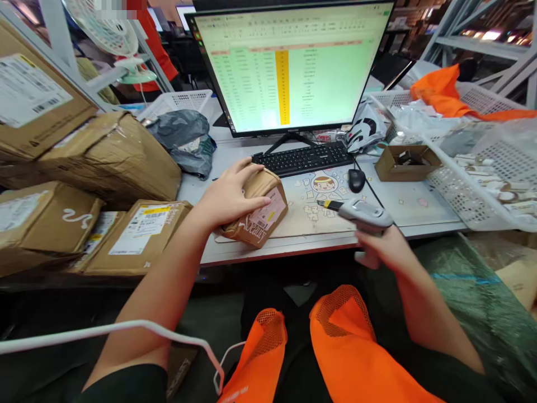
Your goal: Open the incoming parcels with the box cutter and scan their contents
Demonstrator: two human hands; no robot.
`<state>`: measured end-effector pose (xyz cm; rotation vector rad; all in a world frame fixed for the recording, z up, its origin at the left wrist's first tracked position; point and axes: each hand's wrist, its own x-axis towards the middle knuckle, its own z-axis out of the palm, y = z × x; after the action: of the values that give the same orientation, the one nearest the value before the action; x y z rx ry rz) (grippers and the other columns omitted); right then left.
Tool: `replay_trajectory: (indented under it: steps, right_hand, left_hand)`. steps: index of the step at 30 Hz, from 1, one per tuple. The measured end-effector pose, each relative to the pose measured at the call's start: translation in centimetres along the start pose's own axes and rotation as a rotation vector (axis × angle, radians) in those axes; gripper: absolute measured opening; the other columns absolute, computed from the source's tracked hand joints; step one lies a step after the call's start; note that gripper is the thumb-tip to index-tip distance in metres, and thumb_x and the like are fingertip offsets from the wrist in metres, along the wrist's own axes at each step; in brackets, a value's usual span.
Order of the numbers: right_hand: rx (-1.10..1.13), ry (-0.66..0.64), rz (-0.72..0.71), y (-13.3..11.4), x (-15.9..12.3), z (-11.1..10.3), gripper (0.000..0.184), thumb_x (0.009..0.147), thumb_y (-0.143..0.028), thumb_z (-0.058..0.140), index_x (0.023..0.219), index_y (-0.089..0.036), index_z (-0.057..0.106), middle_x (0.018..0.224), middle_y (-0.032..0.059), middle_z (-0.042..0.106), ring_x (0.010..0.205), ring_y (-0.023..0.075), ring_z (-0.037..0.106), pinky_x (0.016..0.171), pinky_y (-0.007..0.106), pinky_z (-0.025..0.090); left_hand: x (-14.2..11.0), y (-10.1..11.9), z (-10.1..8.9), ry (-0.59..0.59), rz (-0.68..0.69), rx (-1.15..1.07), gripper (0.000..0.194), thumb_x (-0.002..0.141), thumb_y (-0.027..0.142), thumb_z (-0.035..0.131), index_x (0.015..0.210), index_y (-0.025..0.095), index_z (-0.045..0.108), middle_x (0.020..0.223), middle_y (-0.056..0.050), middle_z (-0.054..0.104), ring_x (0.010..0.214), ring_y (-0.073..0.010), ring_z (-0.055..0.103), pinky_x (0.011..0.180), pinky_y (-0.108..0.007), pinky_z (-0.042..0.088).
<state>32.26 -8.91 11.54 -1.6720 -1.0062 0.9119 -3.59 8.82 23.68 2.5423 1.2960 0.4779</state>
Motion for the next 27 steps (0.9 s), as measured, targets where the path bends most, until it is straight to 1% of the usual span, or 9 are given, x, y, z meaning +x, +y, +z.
replay_trajectory:
  steps: [2, 6, 8, 10, 12, 14, 17, 21, 27]
  right_hand:
    - [-0.08, 0.208, 0.085, 1.4, 3.3, -4.7, 0.051, 0.068, -0.043, 0.094, 0.105, -0.015, 0.072, 0.077, 0.0059, 0.073, 0.064, 0.0216, 0.068, 0.055, 0.03, 0.057]
    - [-0.242, 0.299, 0.249, 3.0, 9.3, -13.0, 0.031, 0.085, -0.039, 0.081, 0.098, -0.014, 0.068, 0.081, 0.0138, 0.073, 0.068, 0.0238, 0.071, 0.061, 0.034, 0.057]
    - [-0.467, 0.341, 0.241, 3.3, 10.6, -15.4, 0.033, 0.091, -0.045, 0.076, 0.09, -0.013, 0.069, 0.087, 0.0208, 0.072, 0.085, 0.0309, 0.074, 0.074, 0.041, 0.058]
    - [-0.731, 0.435, 0.223, 3.1, 11.0, -16.0, 0.039, 0.09, -0.049, 0.076, 0.085, -0.01, 0.072, 0.1, 0.0284, 0.071, 0.108, 0.0428, 0.07, 0.09, 0.052, 0.054]
    - [-0.956, 0.562, 0.157, 2.6, 11.1, -14.5, 0.041, 0.091, -0.048, 0.073, 0.092, -0.008, 0.076, 0.114, 0.0324, 0.068, 0.123, 0.0503, 0.061, 0.098, 0.059, 0.048]
    - [-1.066, 0.551, -0.005, 1.5, 12.1, -11.0, 0.04, 0.096, -0.043, 0.064, 0.108, -0.007, 0.077, 0.123, 0.0299, 0.067, 0.124, 0.0462, 0.06, 0.1, 0.055, 0.048]
    - [-1.077, 0.192, -0.264, -0.9, 15.8, -3.7, 0.037, 0.102, -0.034, 0.051, 0.119, -0.013, 0.077, 0.12, 0.0167, 0.073, 0.113, 0.0288, 0.066, 0.098, 0.035, 0.049]
    - [-1.094, 0.105, -0.371, -3.6, 22.5, 4.2, 0.044, 0.101, -0.033, 0.053, 0.138, -0.013, 0.067, 0.141, 0.0165, 0.065, 0.132, 0.0283, 0.055, 0.109, 0.034, 0.041]
    - [-1.154, 0.105, -0.381, -4.2, 26.9, 7.7, 0.047, 0.102, -0.033, 0.048, 0.139, -0.007, 0.06, 0.13, 0.0249, 0.066, 0.129, 0.0374, 0.05, 0.111, 0.053, 0.032]
  left_hand:
    - [-0.6, 0.3, 0.2, 0.036, -0.003, 0.0, 0.083, 0.08, 0.061, 0.072, 0.153, 0.026, 0.054, 0.17, -0.01, 0.036, 0.15, -0.0377, 0.043, 0.126, -0.055, 0.036]
    - [-1.2, 1.0, 1.0, 0.097, 0.047, 0.026, 0.073, 0.082, 0.053, 0.074, 0.148, 0.026, 0.059, 0.167, -0.01, 0.041, 0.152, -0.037, 0.042, 0.127, -0.055, 0.036]
    - [-1.6, 1.0, 1.2, 0.128, 0.077, 0.035, 0.071, 0.083, 0.053, 0.073, 0.148, 0.026, 0.059, 0.166, -0.011, 0.043, 0.151, -0.0369, 0.043, 0.127, -0.056, 0.036]
    - [-2.5, 0.5, 1.3, 0.167, 0.095, 0.032, 0.072, 0.085, 0.055, 0.072, 0.149, 0.025, 0.058, 0.166, -0.011, 0.043, 0.151, -0.0371, 0.043, 0.126, -0.057, 0.037]
    - [-3.5, -0.2, 1.3, 0.219, 0.105, 0.016, 0.072, 0.086, 0.057, 0.071, 0.149, 0.025, 0.058, 0.167, -0.012, 0.042, 0.151, -0.0374, 0.043, 0.126, -0.058, 0.037]
    - [-4.3, -1.0, 1.3, 0.272, 0.109, -0.004, 0.073, 0.086, 0.058, 0.07, 0.15, 0.025, 0.058, 0.167, -0.011, 0.042, 0.152, -0.0378, 0.042, 0.125, -0.059, 0.038]
    - [-5.1, -1.6, 1.4, 0.312, 0.109, -0.02, 0.073, 0.086, 0.058, 0.071, 0.15, 0.026, 0.057, 0.167, -0.011, 0.042, 0.152, -0.0384, 0.043, 0.124, -0.06, 0.039]
    - [-7.1, -1.8, 1.4, 0.362, 0.099, 0.004, 0.07, 0.088, 0.054, 0.071, 0.151, 0.028, 0.055, 0.168, -0.011, 0.039, 0.152, -0.039, 0.042, 0.125, -0.06, 0.038]
    - [-15.0, -3.0, 3.3, 0.571, 0.036, 0.01, 0.078, 0.091, 0.041, 0.071, 0.161, 0.035, 0.038, 0.172, -0.011, 0.028, 0.159, -0.0395, 0.031, 0.128, -0.065, 0.032]
